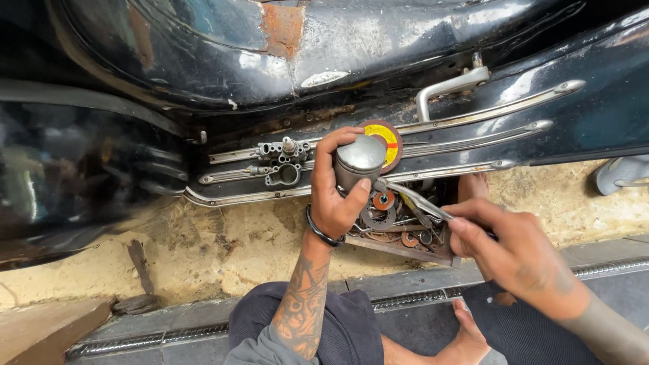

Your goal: The person sits on the floor and uses a metal file to scrape and smooth the surface of a motorcycle piston. They rotate the piston to work on different sides and occasionally inspect the surface with their fingers.

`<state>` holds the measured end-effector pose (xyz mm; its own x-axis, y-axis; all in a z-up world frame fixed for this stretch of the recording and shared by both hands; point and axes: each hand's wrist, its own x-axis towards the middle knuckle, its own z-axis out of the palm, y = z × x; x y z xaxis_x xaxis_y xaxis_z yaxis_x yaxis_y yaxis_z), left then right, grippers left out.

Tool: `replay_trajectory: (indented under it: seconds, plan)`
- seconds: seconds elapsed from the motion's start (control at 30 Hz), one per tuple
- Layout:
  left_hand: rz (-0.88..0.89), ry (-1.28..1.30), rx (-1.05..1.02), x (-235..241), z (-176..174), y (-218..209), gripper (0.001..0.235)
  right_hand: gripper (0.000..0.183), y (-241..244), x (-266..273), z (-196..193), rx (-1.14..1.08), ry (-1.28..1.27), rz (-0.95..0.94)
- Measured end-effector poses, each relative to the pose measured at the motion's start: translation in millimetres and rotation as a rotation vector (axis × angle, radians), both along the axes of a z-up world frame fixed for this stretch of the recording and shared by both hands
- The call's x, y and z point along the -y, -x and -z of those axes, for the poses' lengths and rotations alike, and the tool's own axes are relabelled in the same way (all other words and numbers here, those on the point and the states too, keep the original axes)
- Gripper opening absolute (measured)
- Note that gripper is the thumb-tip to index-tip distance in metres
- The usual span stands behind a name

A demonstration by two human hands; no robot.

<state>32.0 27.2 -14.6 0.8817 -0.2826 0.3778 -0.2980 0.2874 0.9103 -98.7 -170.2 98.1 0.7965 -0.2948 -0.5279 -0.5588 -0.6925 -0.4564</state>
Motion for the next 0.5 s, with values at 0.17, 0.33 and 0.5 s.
replay_trajectory:
  seconds: [0.17,0.33,0.5]
  plan:
    - [-0.032,-0.080,0.068,0,-4,0,0.046,0.028,10,37,57,-0.038,-1.031,0.495]
    - [-0.116,-0.104,0.040,5,-11,9,0.049,0.038,-4,37,15,-0.051,-0.746,0.143]
    - [-0.173,-0.157,0.138,8,-23,16,0.052,0.036,1,31,-22,-0.053,-0.203,-0.103]
